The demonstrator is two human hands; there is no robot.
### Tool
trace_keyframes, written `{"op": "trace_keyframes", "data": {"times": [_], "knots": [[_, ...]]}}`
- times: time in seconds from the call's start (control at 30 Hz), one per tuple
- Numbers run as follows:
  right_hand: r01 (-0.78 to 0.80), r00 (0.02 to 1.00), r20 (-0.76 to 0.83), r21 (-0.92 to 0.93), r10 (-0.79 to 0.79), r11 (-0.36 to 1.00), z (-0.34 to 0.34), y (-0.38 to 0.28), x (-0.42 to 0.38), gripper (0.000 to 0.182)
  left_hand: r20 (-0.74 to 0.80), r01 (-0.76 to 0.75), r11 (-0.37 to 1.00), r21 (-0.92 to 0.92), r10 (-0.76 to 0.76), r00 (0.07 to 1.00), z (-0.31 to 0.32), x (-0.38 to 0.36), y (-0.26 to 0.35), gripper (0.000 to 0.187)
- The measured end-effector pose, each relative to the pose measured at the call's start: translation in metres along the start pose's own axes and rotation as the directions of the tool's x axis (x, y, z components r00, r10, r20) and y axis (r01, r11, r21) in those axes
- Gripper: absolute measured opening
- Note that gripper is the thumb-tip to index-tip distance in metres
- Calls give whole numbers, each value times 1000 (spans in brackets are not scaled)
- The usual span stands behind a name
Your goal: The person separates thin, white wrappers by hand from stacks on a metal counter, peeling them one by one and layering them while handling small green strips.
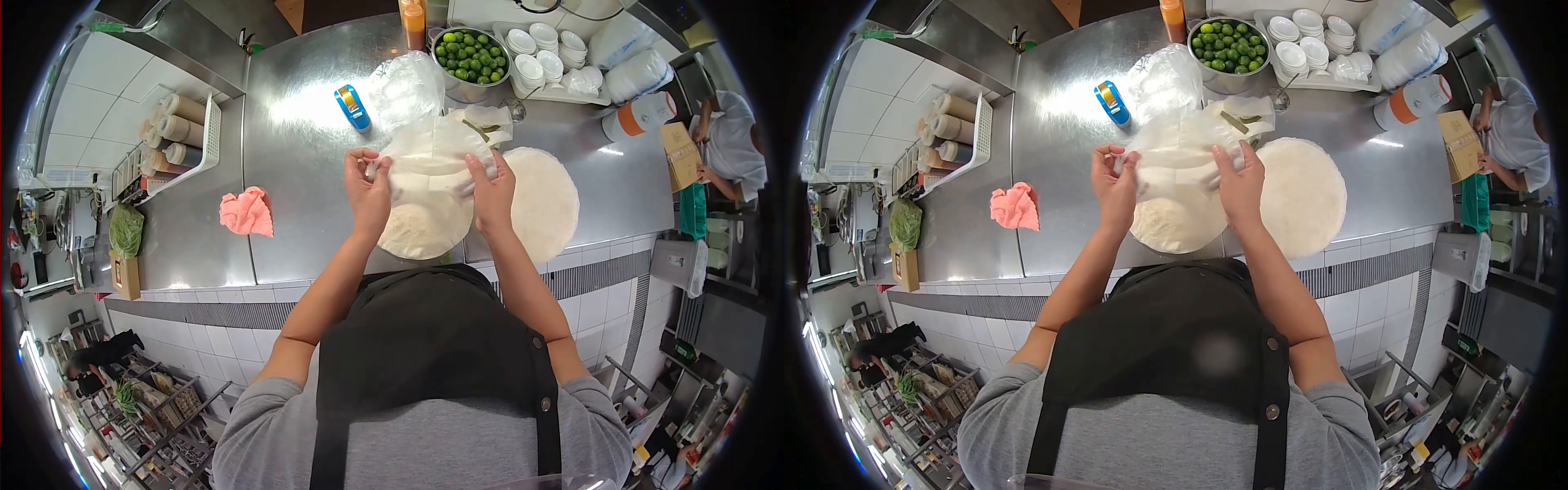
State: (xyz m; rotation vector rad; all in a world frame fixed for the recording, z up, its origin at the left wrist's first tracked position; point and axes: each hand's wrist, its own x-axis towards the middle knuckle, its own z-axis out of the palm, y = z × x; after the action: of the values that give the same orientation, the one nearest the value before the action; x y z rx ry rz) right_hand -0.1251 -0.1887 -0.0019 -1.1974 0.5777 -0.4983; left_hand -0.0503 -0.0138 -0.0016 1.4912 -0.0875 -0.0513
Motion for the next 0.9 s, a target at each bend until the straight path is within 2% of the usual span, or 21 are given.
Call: {"op": "trace_keyframes", "data": {"times": [0.03,0.1,0.13,0.17,0.2,0.23,0.27,0.3,0.33,0.37,0.43,0.57,0.63,0.67,0.73,0.8,0.87,0.9], "knots": [[-1,1000,3,-1,1,1000,1,0,-1,22,-3,0,1000,0,0,1000,-3,1,0,22],[129,991,43,-70,-126,989,5,-3,-6,20,149,55,996,76,-66,987,-13,1,4,11],[128,991,45,-70,-125,989,6,-9,-8,20,224,78,990,115,-102,969,-16,2,6,15],[91,994,65,-117,-84,989,6,-17,-9,21,223,78,990,115,-102,970,-17,5,4,15],[56,996,84,-165,-42,985,5,-21,-9,23,346,-101,984,149,44,937,-17,9,2,22],[54,996,86,-166,-41,985,3,-19,-7,23,467,-280,946,161,177,866,-18,11,2,29],[147,986,110,-265,-122,953,-2,-16,-3,22,465,-280,946,162,177,867,-21,11,2,29],[239,969,142,-359,-200,902,-5,-17,0,21,467,-177,972,151,88,880,-22,11,8,31],[240,969,144,-359,-201,902,-10,-20,2,21,470,-72,987,140,-2,883,-22,11,14,33],[195,976,155,-313,-153,929,-16,-25,3,21,468,-73,988,139,-1,884,-23,11,20,33],[110,983,171,-279,-63,954,-29,-32,4,18,404,87,996,14,-85,911,-24,11,33,32],[32,991,137,-176,-8,984,-43,-33,4,15,381,100,995,-20,-84,921,-31,14,54,31],[19,996,85,-110,-9,994,-46,-36,4,15,383,198,971,133,-235,893,-41,20,70,30],[20,996,86,-111,-11,994,-47,-38,3,15,383,198,971,132,-234,893,-46,24,67,30],[60,997,51,-70,-57,996,-40,-55,0,15,413,250,968,18,-235,880,-52,33,63,30],[88,995,60,-100,-82,991,-36,-67,-2,15,407,255,966,49,-253,878,-57,36,62,30],[113,992,65,-130,-105,985,-35,-72,-5,14,408,100,985,140,-150,900,-56,37,59,30],[182,981,104,-202,-164,962,-34,-73,-6,13,412,101,985,140,-151,899,-53,35,58,30]]}}
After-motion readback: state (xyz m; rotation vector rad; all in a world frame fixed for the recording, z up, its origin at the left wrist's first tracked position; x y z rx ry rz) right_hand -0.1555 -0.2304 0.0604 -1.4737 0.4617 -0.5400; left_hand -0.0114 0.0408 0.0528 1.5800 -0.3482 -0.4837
